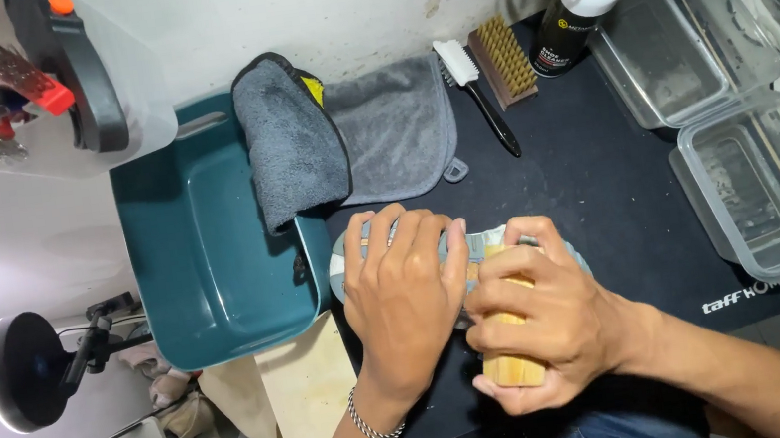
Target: The person scrubs the sole of a sneaker with a brush, then wipes the sole with a cloth. The person holds the shoe steady with one hand while scrubbing and wiping with the other.
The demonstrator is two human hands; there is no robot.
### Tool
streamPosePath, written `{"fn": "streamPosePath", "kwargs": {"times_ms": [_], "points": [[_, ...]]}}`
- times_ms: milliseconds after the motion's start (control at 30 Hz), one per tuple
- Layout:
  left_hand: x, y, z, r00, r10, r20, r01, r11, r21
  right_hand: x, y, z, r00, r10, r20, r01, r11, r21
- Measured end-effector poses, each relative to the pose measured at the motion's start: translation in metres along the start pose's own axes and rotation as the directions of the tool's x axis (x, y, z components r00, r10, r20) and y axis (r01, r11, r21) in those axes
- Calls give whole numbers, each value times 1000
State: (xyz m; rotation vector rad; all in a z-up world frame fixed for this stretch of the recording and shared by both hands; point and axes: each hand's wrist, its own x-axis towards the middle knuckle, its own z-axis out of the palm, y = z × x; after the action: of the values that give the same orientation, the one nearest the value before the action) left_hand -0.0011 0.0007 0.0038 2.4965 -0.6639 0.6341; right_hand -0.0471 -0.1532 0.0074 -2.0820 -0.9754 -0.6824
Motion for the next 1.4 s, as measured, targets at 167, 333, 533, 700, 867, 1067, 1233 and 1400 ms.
{"fn": "streamPosePath", "kwargs": {"times_ms": [167,333,533,700,867,1067,1233,1400], "points": [[-1,1,-1,1000,-1,8,1,1000,-18,-12,74,-2,991,120,-65,-122,992,-28],[4,3,-7,999,-23,22,23,999,-22,-1,31,-9,985,146,-88,-153,985,-77],[5,5,-10,998,42,53,-44,998,36,-4,40,-13,998,57,21,-56,996,-67],[3,9,-17,999,43,21,-44,997,60,-16,69,-16,753,657,37,-633,708,313],[-1,7,-21,995,66,75,-71,996,58,-31,67,-23,557,831,11,-441,284,851],[-10,2,-36,968,136,211,-151,987,56,-50,61,-41,528,849,-10,-318,208,925],[-15,-6,-48,900,230,370,-251,968,9,-50,41,-44,646,762,-48,-486,458,745],[-6,-6,-43,876,236,421,-304,947,102,-19,13,-37,960,262,-104,-253,963,87]]}}
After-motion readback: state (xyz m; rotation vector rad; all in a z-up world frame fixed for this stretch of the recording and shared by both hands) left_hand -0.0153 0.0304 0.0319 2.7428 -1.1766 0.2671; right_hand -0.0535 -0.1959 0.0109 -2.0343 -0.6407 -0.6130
